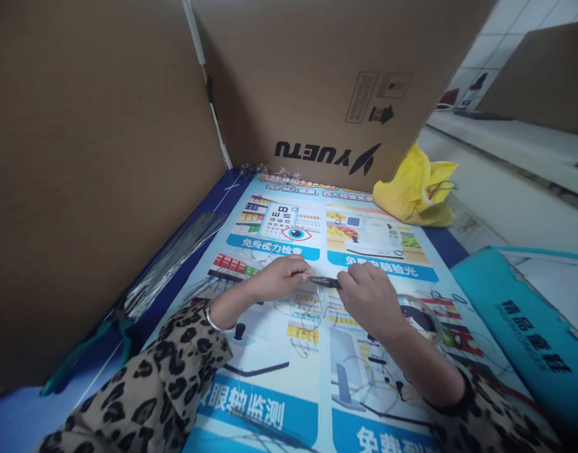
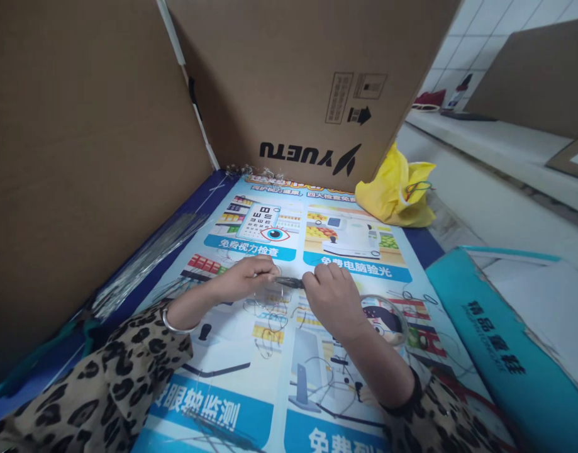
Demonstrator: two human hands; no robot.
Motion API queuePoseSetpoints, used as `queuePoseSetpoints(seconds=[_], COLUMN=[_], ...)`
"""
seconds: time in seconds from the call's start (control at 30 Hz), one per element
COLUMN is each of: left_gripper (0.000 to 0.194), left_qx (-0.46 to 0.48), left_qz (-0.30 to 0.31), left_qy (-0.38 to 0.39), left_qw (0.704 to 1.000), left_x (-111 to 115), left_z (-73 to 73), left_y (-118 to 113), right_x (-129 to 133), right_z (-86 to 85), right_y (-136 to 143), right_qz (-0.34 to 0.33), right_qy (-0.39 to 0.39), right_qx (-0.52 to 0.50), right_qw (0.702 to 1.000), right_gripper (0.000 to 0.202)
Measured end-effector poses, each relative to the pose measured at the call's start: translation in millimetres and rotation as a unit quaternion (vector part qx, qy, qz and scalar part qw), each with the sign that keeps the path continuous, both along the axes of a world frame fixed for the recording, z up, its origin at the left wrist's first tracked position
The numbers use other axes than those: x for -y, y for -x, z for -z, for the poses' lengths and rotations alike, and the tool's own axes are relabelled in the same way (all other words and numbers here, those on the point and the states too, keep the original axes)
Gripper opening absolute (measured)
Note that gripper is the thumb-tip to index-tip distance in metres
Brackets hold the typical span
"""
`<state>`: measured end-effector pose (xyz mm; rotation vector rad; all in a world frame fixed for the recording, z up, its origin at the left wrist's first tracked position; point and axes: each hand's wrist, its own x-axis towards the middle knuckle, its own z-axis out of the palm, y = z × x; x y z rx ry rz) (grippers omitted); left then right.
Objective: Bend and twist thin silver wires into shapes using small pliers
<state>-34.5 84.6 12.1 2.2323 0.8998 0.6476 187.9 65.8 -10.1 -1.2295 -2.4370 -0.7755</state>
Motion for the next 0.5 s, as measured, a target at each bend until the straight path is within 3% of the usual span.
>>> queuePoseSetpoints(seconds=[0.33, 0.5], left_gripper=[0.02, 0.017], left_qx=[0.015, 0.015], left_qz=[0.0, -0.032], left_qy=[-0.005, 0.009], left_qw=[1.0, 0.999], left_x=[-1.9, -0.7], left_z=[3.6, 4.3], left_y=[0.7, -1.7], right_x=[2.3, 3.6], right_z=[1.8, 4.6], right_y=[1.7, 3.3], right_qz=[0.016, 0.04], right_qy=[0.018, 0.092], right_qx=[-0.004, -0.032], right_qw=[1.0, 0.994], right_gripper=[0.016, 0.011])
